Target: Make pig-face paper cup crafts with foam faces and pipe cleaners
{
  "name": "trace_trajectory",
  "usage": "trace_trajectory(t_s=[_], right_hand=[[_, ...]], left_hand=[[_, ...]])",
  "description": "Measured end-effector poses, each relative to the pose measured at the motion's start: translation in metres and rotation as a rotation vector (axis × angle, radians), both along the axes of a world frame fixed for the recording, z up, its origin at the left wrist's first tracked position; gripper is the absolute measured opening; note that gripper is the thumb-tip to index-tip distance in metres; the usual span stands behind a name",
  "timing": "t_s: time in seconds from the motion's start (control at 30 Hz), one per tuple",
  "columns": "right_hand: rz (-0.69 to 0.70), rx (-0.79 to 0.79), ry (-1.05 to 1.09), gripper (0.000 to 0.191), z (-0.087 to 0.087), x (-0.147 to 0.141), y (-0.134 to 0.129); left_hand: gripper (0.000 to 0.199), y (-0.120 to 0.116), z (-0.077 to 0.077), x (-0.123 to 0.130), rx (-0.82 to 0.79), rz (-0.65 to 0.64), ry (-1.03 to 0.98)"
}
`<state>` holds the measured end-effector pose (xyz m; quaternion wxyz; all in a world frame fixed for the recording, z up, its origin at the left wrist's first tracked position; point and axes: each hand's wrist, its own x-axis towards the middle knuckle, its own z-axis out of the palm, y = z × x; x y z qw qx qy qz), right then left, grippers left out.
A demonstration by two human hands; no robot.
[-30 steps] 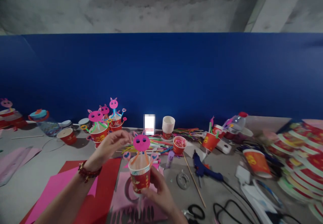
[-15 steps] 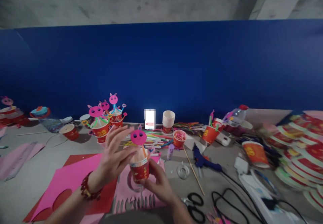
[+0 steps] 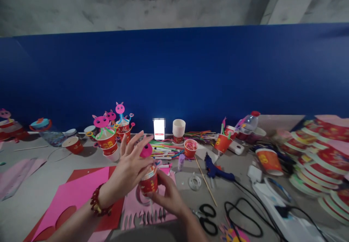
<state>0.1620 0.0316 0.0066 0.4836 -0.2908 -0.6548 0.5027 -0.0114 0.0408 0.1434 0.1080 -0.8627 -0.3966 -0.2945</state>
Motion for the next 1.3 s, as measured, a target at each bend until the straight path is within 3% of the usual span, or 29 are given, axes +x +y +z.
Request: trace_trajectory(t_s=[0.27,0.33,0.43,0.5,0.6,0.73,0.83,0.9,1.03,1.1,1.3], right_hand=[[0.037,-0.1,0.16,0.05,-0.002,-0.001,0.002],[0.046,-0.135,0.193,0.049,0.0,0.0,0.003],[0.031,-0.169,0.24,0.051,0.0,0.0,0.004],[0.035,-0.198,0.278,0.051,-0.003,0.0,0.004],[0.054,-0.227,0.318,0.05,-0.006,-0.003,0.004],[0.017,-0.21,0.326,0.047,-0.007,-0.004,0.006],[-0.006,-0.198,0.32,0.046,-0.006,-0.002,0.008],[0.002,-0.196,0.319,0.046,-0.006,-0.002,0.009],[0.017,-0.197,0.322,0.048,-0.009,-0.004,0.009],[0.02,-0.198,0.326,0.046,-0.009,-0.006,0.007],[-0.003,-0.203,0.344,0.046,-0.008,-0.008,0.004]], left_hand=[[0.018,-0.017,-0.028,-0.031,0.234,-0.02,-0.577],[0.012,-0.02,-0.033,-0.043,0.168,-0.043,-0.815],[0.031,-0.02,-0.041,-0.063,-0.07,-0.104,-1.258],[0.04,-0.02,-0.051,-0.075,-0.242,-0.075,-1.423],[0.047,-0.026,-0.074,-0.087,-0.385,0.134,-1.355],[0.042,-0.044,-0.121,-0.102,-0.553,0.366,-1.048],[0.029,-0.058,-0.155,-0.121,-0.617,0.364,-0.704],[0.02,-0.063,-0.165,-0.133,-0.504,0.407,-0.549],[0.029,-0.061,-0.151,-0.131,-0.368,0.392,-0.289],[0.015,-0.055,-0.137,-0.115,-0.337,0.302,-0.3],[0.041,-0.029,-0.112,-0.048,-0.771,-0.092,-0.793]])
